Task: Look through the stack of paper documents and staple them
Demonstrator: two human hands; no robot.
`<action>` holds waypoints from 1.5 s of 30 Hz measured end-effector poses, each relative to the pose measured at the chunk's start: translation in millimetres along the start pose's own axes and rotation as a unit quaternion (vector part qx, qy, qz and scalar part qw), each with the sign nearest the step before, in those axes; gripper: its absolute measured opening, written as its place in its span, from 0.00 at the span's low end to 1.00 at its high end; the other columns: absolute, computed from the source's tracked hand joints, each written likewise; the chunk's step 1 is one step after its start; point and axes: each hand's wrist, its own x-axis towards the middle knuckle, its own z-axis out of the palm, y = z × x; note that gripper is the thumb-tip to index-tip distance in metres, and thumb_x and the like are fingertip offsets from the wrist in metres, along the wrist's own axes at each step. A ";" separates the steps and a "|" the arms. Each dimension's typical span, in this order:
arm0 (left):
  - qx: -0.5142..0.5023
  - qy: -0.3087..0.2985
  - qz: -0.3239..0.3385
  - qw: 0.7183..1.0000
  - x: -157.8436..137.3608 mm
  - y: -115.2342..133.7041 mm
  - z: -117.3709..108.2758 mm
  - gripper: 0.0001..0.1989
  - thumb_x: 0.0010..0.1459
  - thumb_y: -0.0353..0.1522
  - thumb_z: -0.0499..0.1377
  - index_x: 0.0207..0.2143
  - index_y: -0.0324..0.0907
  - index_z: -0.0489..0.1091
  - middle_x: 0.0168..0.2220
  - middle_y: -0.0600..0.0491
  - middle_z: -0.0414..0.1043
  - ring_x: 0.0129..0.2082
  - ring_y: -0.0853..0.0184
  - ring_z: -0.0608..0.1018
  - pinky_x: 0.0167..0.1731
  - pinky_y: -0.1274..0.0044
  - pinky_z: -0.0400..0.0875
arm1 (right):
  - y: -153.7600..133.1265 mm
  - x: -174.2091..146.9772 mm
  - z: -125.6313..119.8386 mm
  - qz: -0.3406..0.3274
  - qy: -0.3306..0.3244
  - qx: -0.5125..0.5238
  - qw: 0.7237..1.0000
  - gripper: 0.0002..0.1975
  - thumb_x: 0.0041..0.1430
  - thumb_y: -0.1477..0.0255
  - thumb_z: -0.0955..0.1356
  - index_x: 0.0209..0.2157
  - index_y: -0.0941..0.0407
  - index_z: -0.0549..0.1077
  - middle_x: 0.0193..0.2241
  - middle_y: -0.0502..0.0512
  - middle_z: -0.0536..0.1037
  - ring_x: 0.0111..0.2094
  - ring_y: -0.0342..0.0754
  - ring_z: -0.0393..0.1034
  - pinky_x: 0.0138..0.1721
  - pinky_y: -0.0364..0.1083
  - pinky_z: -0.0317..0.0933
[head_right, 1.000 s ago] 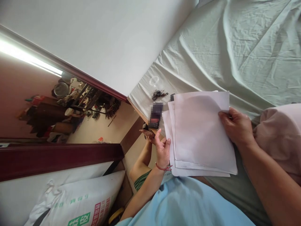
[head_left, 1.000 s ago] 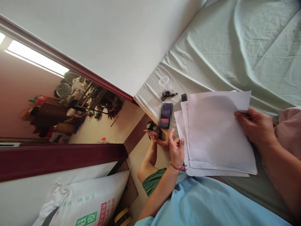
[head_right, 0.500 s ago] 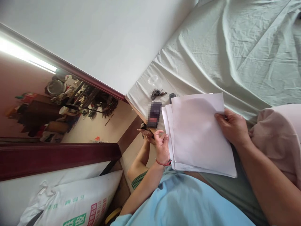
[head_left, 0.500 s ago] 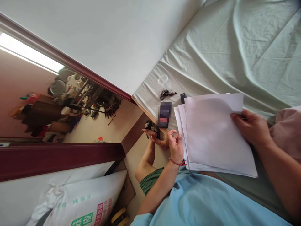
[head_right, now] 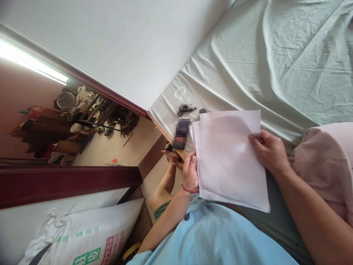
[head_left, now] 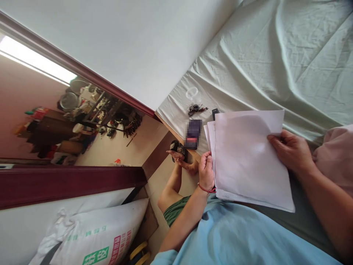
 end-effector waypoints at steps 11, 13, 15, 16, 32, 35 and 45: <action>-0.065 -0.002 -0.045 0.997 -3.2 4.8 3.8 0.18 0.58 0.46 0.65 0.39 0.41 0.76 0.35 0.53 0.77 0.36 0.69 0.76 0.41 0.77 0.70 | 12.2 2.2 -0.1 -0.018 -0.005 -0.006 1.000 0.16 0.59 0.56 0.68 0.38 0.54 0.76 0.27 0.49 0.76 0.27 0.44 0.65 0.26 0.42 0.59; -0.028 0.016 -0.036 0.999 -2.1 3.4 2.1 0.19 0.55 0.47 0.67 0.38 0.41 0.76 0.34 0.54 0.76 0.35 0.69 0.75 0.41 0.77 0.70 | 12.2 2.6 0.9 -0.021 -0.008 -0.013 1.000 0.16 0.59 0.56 0.68 0.38 0.54 0.76 0.27 0.49 0.75 0.27 0.44 0.65 0.26 0.42 0.59; 0.011 0.029 -0.020 0.999 -0.4 0.2 0.3 0.20 0.54 0.48 0.67 0.39 0.41 0.76 0.35 0.53 0.77 0.37 0.67 0.76 0.42 0.76 0.70 | 9.9 1.9 1.8 -0.023 -0.009 -0.012 1.000 0.15 0.60 0.57 0.68 0.38 0.54 0.76 0.27 0.49 0.75 0.27 0.44 0.65 0.26 0.41 0.59; 0.027 0.033 -0.013 0.999 0.4 -1.8 -0.6 0.21 0.54 0.49 0.66 0.39 0.41 0.75 0.35 0.52 0.77 0.37 0.67 0.76 0.42 0.76 0.70 | 8.2 1.1 2.1 -0.024 -0.008 -0.009 1.000 0.15 0.60 0.57 0.68 0.37 0.54 0.76 0.27 0.49 0.75 0.28 0.44 0.65 0.26 0.41 0.59; 0.030 0.051 -0.036 0.998 2.1 -9.0 -0.2 0.24 0.50 0.52 0.68 0.35 0.40 0.72 0.30 0.55 0.74 0.31 0.69 0.74 0.36 0.77 0.69 | -0.9 -2.7 1.5 0.023 -0.043 0.137 0.989 0.16 0.52 0.58 0.74 0.37 0.53 0.75 0.26 0.47 0.74 0.24 0.43 0.64 0.22 0.41 0.60; 0.000 0.052 -0.047 0.998 1.4 -6.8 2.1 0.24 0.48 0.51 0.70 0.33 0.40 0.70 0.28 0.57 0.71 0.29 0.72 0.71 0.35 0.78 0.67 | 2.1 -3.7 0.1 0.019 -0.036 0.128 0.991 0.15 0.54 0.58 0.73 0.38 0.53 0.76 0.28 0.47 0.75 0.26 0.43 0.65 0.25 0.41 0.62; -0.031 0.050 -0.047 0.997 0.9 0.7 5.9 0.26 0.43 0.49 0.73 0.30 0.41 0.66 0.27 0.60 0.67 0.27 0.73 0.68 0.33 0.79 0.65 | 1.5 -2.1 1.4 0.016 -0.027 0.112 0.993 0.14 0.55 0.58 0.73 0.38 0.52 0.75 0.29 0.47 0.75 0.26 0.42 0.65 0.24 0.40 0.60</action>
